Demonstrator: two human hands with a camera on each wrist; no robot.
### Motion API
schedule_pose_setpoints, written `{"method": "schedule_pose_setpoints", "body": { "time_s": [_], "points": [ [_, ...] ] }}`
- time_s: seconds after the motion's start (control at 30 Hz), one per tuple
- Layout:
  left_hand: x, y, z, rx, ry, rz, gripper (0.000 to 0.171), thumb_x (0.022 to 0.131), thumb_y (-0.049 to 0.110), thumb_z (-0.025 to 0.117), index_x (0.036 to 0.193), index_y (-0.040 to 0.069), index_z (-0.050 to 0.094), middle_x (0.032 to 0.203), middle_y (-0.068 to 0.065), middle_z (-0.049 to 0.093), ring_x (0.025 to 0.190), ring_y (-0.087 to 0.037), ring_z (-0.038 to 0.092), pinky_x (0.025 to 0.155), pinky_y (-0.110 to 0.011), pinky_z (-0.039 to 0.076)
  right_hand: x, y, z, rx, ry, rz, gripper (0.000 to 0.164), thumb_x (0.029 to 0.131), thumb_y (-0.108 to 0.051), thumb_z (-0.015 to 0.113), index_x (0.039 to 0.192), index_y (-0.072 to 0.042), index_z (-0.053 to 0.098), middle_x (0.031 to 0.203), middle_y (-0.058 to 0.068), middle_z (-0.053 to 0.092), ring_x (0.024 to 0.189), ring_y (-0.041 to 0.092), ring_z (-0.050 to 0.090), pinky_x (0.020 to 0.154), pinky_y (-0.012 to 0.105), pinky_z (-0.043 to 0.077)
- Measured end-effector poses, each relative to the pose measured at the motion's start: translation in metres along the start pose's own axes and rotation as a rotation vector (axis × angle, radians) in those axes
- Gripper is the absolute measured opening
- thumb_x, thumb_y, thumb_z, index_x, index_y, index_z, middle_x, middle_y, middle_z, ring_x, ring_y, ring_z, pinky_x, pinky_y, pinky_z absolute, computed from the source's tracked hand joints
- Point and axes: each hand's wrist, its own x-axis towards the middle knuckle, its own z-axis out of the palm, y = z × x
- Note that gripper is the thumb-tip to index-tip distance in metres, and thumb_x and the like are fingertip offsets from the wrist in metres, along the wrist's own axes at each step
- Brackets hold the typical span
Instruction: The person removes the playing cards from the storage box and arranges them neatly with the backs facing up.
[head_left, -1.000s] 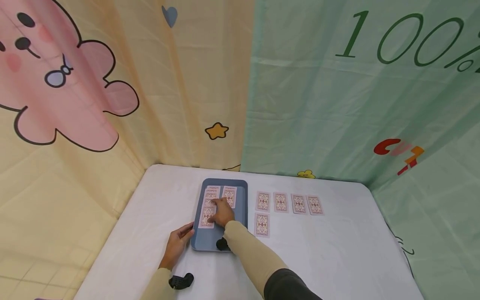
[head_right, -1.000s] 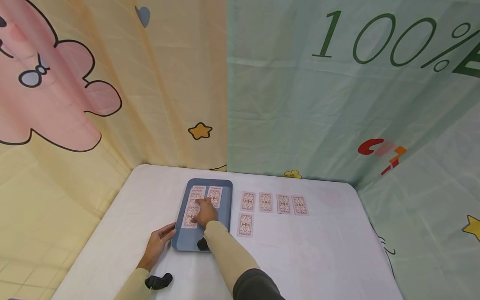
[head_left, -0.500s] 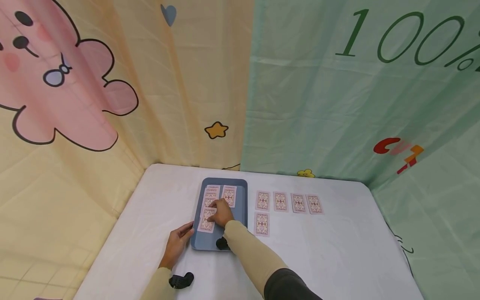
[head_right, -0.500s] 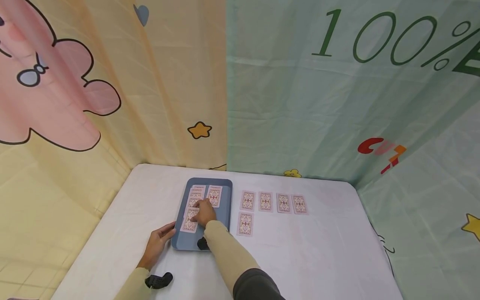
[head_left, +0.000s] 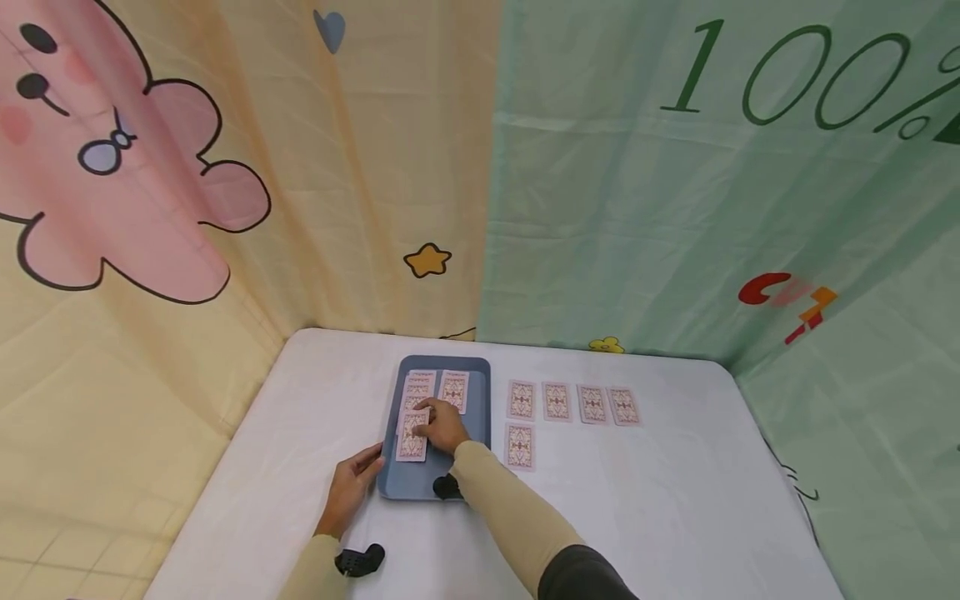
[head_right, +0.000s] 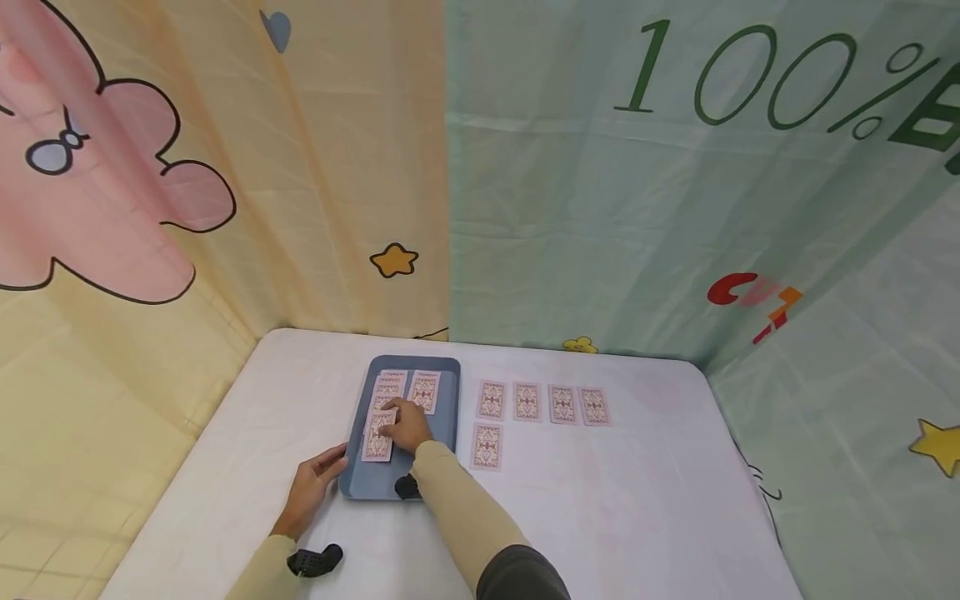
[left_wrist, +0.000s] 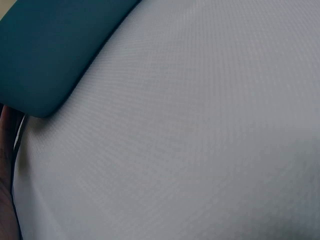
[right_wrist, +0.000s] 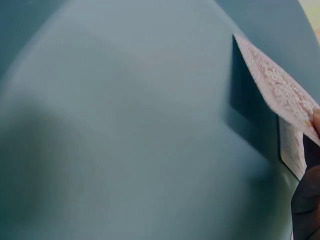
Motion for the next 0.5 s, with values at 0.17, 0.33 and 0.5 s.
{"method": "schedule_pose_setpoints", "body": {
  "time_s": [0.17,0.33,0.5],
  "points": [
    [0.001,0.0,0.0,-0.001,0.012,-0.004,0.041,0.097,0.009,0.056,0.134,-0.007,0.051,0.137,-0.024,0.051,0.129,-0.036,0.047,0.106,-0.044,0.038,-0.003,0.001,-0.009,0.052,0.019,-0.029,0.034,0.083,-0.005,0.074,0.116,-0.005,0.064,0.067,0.003,0.06,0.048,0.01,0.047,0.045,0.023,0.042],
    [0.001,-0.003,0.0,0.002,0.012,-0.016,0.041,0.096,0.009,0.056,0.134,-0.007,0.051,0.137,-0.025,0.051,0.129,-0.036,0.047,0.105,-0.044,0.04,-0.007,0.003,-0.02,0.098,0.016,-0.033,0.035,0.084,-0.004,0.073,0.117,-0.005,0.064,0.061,0.002,0.056,0.044,0.01,0.044,0.043,0.023,0.041],
    [0.003,-0.004,0.0,0.014,0.015,-0.018,0.042,0.096,0.01,0.056,0.135,-0.006,0.051,0.138,-0.024,0.051,0.129,-0.036,0.047,0.106,-0.045,0.039,-0.014,0.002,-0.035,0.133,0.021,-0.02,0.036,0.084,-0.005,0.073,0.119,-0.005,0.063,0.069,0.004,0.062,0.052,0.011,0.048,0.048,0.023,0.041]
  ]
}}
